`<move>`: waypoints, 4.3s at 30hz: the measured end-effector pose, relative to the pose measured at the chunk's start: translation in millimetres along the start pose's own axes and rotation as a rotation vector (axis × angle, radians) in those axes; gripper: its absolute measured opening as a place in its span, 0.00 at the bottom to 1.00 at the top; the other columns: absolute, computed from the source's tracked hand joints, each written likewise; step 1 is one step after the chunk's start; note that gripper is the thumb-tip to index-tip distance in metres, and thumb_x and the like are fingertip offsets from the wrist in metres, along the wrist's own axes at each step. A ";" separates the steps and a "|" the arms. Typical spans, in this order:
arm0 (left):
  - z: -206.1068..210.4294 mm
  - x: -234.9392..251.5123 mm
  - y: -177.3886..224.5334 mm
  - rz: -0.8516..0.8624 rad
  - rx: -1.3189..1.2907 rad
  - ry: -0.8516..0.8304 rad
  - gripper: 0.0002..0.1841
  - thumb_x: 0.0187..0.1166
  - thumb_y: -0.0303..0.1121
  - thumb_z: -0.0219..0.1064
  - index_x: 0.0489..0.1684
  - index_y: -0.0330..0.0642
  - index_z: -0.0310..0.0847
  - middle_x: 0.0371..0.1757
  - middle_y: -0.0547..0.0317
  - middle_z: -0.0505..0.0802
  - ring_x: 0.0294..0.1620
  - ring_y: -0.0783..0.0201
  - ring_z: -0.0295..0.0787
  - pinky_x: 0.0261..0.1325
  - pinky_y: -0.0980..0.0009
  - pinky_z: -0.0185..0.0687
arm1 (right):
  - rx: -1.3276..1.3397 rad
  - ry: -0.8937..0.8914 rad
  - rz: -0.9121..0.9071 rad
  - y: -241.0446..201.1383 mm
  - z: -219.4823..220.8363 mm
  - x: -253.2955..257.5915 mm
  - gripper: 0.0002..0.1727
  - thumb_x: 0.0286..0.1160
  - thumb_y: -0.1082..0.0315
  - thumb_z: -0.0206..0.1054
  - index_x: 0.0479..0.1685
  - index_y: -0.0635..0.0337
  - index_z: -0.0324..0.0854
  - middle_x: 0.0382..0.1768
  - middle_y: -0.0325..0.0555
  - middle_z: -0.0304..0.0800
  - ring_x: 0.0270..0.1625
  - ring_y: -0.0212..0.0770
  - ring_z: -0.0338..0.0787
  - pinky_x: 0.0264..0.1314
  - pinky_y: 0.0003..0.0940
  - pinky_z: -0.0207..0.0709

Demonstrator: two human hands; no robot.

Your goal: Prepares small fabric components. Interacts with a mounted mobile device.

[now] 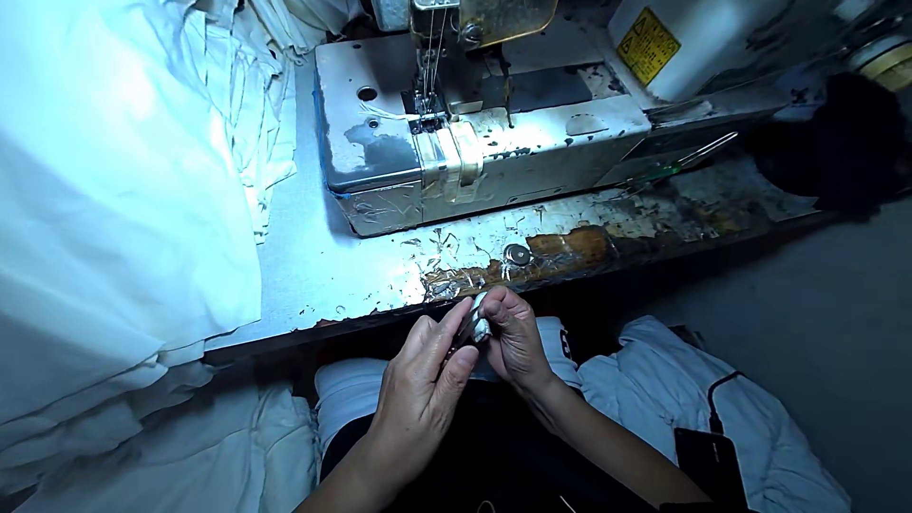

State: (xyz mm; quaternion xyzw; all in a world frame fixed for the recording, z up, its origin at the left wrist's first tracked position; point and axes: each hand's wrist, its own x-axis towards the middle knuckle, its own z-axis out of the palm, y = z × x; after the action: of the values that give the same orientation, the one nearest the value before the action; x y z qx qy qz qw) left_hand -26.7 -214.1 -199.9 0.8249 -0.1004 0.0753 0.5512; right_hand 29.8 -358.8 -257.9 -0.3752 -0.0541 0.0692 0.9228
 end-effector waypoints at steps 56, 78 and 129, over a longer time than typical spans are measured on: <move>-4.6 22.2 -35.4 0.067 -0.149 -0.020 0.15 0.83 0.34 0.66 0.57 0.35 0.92 0.36 0.63 0.89 0.39 0.82 0.81 0.47 0.87 0.76 | -0.368 -0.191 -0.258 15.3 -22.2 12.3 0.11 0.86 0.61 0.62 0.47 0.45 0.93 0.45 0.20 0.95 0.50 0.14 0.89 0.60 0.15 0.81; -2.6 19.2 -31.8 0.042 -0.210 0.083 0.14 0.83 0.32 0.66 0.59 0.34 0.90 0.40 0.64 0.91 0.42 0.81 0.84 0.50 0.84 0.81 | -0.293 -0.187 -0.144 11.1 -19.7 11.7 0.11 0.86 0.63 0.64 0.51 0.48 0.93 0.48 0.28 0.97 0.48 0.20 0.92 0.51 0.18 0.86; -30.2 -11.9 -5.8 0.197 -0.148 -0.146 0.14 0.85 0.35 0.65 0.57 0.37 0.92 0.34 0.62 0.87 0.36 0.82 0.78 0.41 0.90 0.72 | -0.325 -0.547 -0.278 -21.7 -14.8 -2.0 0.05 0.76 0.67 0.74 0.46 0.51 0.92 0.44 0.35 0.94 0.53 0.25 0.89 0.60 0.21 0.81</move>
State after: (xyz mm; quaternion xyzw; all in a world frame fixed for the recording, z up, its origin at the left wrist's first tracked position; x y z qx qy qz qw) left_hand -37.2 -183.0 -196.4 0.7713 -0.2260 0.0612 0.5919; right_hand 32.0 -384.7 -253.4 -0.4737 -0.3606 0.0312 0.8028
